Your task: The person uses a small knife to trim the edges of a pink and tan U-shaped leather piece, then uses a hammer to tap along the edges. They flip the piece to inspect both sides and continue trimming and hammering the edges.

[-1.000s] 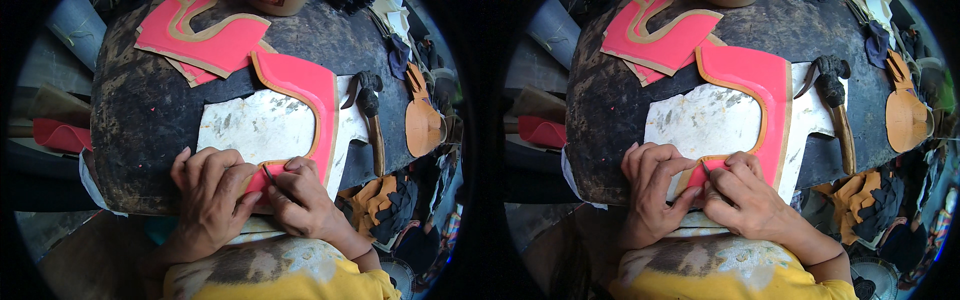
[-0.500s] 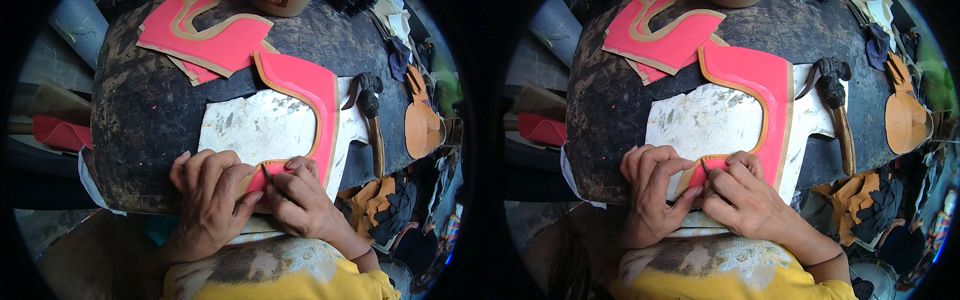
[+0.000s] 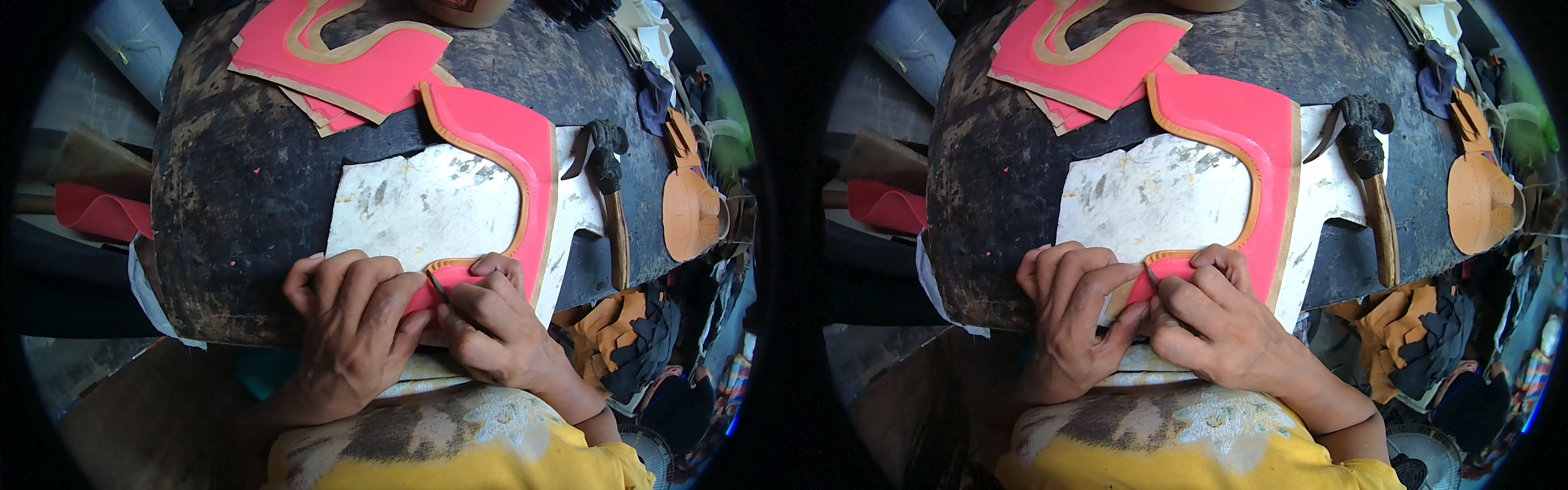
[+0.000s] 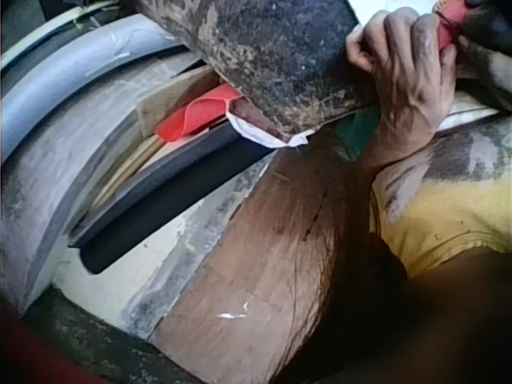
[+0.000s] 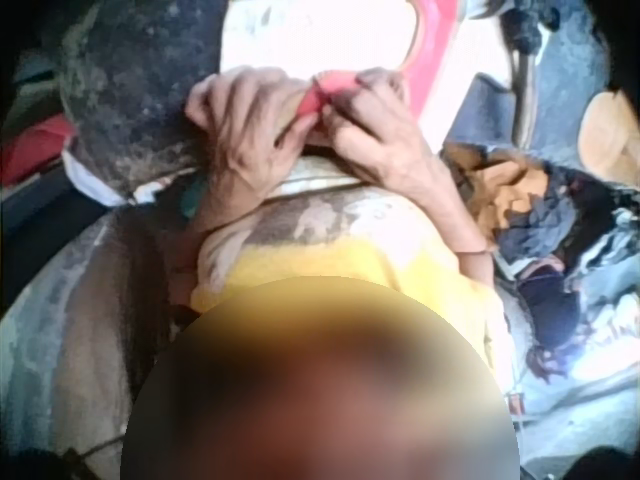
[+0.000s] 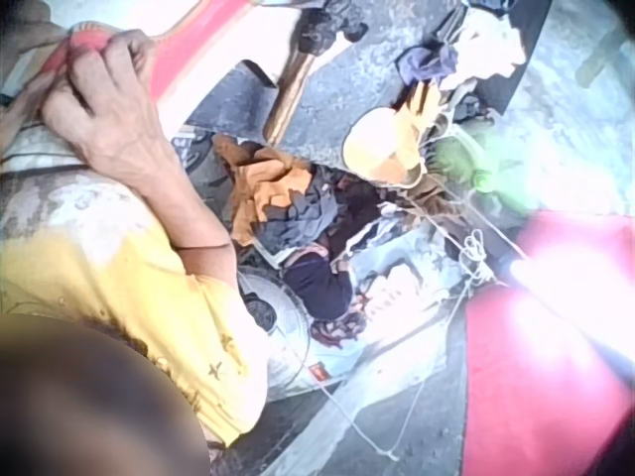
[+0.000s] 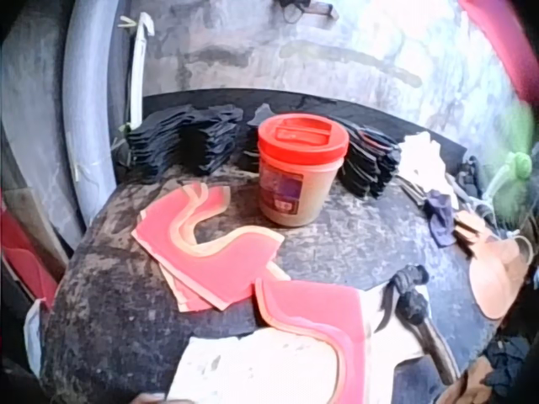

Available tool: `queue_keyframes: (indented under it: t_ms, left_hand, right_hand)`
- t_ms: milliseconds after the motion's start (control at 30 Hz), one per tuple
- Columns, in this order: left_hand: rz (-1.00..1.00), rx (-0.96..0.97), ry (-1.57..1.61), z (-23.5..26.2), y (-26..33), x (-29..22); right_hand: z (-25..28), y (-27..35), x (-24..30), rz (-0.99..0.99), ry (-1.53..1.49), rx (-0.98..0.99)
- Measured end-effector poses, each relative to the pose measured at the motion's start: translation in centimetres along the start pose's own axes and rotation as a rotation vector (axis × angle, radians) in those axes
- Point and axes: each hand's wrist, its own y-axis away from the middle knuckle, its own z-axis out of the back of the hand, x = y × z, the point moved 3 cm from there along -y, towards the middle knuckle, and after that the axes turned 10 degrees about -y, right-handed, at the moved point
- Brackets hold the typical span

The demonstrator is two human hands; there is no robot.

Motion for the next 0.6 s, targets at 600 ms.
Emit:
queue_keyframes:
  t_ms: [600]
  left_hand:
    - [0.022,-0.065,-0.009,-0.4,1.2,-0.5]
  right_hand:
    - [-0.1,0.1,-0.2,0.038,-0.017,-0.010]
